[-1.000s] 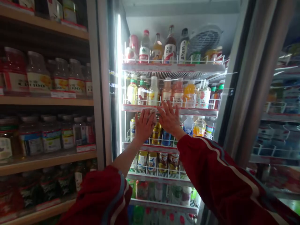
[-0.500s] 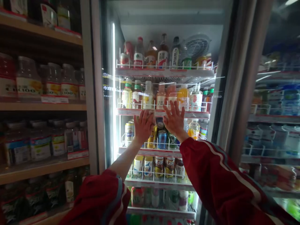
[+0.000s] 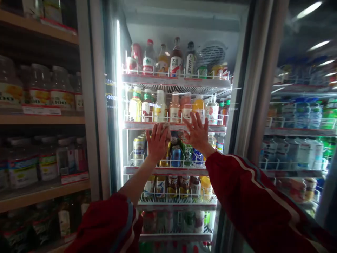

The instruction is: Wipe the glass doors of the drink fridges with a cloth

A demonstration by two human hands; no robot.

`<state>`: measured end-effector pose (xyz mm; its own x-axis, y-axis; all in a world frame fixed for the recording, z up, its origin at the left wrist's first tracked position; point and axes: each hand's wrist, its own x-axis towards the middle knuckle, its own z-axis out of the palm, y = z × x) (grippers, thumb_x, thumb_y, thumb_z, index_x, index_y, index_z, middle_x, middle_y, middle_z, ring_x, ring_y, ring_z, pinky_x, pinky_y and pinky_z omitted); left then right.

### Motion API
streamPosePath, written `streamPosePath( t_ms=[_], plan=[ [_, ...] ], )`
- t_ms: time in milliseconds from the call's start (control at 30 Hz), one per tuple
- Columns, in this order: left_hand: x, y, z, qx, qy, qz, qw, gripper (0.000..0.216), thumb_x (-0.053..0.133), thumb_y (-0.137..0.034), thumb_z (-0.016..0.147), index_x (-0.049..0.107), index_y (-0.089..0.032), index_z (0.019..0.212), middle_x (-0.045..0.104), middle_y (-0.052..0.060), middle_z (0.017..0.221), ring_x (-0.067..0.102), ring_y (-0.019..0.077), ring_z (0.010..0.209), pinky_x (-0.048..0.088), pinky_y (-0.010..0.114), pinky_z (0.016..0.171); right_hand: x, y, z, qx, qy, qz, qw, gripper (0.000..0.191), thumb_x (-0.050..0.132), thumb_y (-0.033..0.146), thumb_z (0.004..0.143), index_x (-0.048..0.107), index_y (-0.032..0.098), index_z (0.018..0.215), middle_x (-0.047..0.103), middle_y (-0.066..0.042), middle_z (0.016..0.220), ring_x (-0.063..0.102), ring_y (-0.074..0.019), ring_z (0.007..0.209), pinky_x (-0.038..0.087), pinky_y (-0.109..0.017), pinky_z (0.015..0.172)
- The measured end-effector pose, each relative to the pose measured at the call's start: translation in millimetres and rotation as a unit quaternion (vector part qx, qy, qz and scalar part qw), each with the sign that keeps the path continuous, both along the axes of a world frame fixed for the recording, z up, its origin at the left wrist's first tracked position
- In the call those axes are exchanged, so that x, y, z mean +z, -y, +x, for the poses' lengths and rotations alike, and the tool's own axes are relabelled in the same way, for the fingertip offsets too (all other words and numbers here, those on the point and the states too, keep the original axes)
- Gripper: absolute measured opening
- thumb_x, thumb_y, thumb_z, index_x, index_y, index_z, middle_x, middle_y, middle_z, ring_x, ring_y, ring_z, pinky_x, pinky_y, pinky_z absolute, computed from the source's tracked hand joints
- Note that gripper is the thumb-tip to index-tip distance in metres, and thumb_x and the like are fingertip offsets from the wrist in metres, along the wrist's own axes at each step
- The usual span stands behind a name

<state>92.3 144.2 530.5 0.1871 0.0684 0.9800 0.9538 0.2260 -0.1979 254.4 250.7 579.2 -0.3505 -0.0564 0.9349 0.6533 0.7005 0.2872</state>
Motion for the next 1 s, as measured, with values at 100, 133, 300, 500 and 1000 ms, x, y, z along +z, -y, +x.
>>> streamPosePath(
  t_ms=[100,133,300,500,1000],
  plan=[
    [1.2,-3.0,4.1,-0.002,-0.004,-0.011,1.000,0.048,0.047,-0.029,0.088,0.045,-0.018,0.135,0.039,0.013,0.146,0.020,0.0251,0.142,0.002,0.048,0.116,-1.2,-4.3,2.9,0.004,-0.012,-0.005,1.000,0.050,0.040,0.042,0.091,0.039,0.030,0.139,0.023,-0.005,0.155,0.015,-0.0278,0.143,0.007,-0.057,0.113],
    [1.6,-5.4,7.1,-0.004,-0.017,-0.020,1.000,0.049,0.047,-0.029,0.088,0.044,-0.018,0.135,0.039,0.013,0.146,0.019,0.0248,0.142,0.001,0.048,0.116,-1.9,-4.6,2.0,0.006,-0.013,-0.005,1.000,0.050,0.040,0.042,0.091,0.039,0.030,0.139,0.022,-0.005,0.155,0.015,-0.0276,0.143,0.006,-0.056,0.113],
    [1.5,-13.3,15.9,0.001,-0.057,-0.024,0.998,0.048,0.046,-0.030,0.089,0.043,-0.019,0.136,0.044,0.012,0.143,0.022,0.0227,0.142,-0.002,0.048,0.116,-2.8,-4.8,-0.3,0.010,-0.011,-0.003,1.000,0.050,0.040,0.039,0.090,0.038,0.031,0.140,0.023,-0.003,0.155,0.014,-0.0257,0.144,0.006,-0.054,0.113],
    [0.9,-17.9,24.4,0.009,-0.022,0.024,0.999,0.045,0.043,-0.027,0.091,0.044,-0.017,0.135,0.046,0.012,0.141,0.022,0.0214,0.142,0.001,0.045,0.117,2.6,-24.5,24.6,0.003,-0.075,-0.019,0.997,0.053,0.038,0.035,0.091,0.034,0.027,0.143,0.024,-0.007,0.155,0.017,-0.0252,0.143,0.008,-0.053,0.113],
    [4.2,-16.7,28.6,0.028,0.084,0.021,0.996,0.048,0.044,-0.027,0.089,0.044,-0.018,0.136,0.039,0.013,0.146,0.026,0.0260,0.140,0.006,0.051,0.116,-4.5,-41.5,43.9,0.050,-0.060,-0.008,0.997,0.051,0.040,0.030,0.089,0.038,0.025,0.140,0.030,-0.009,0.152,0.021,-0.0269,0.142,0.010,-0.056,0.113]
  ],
)
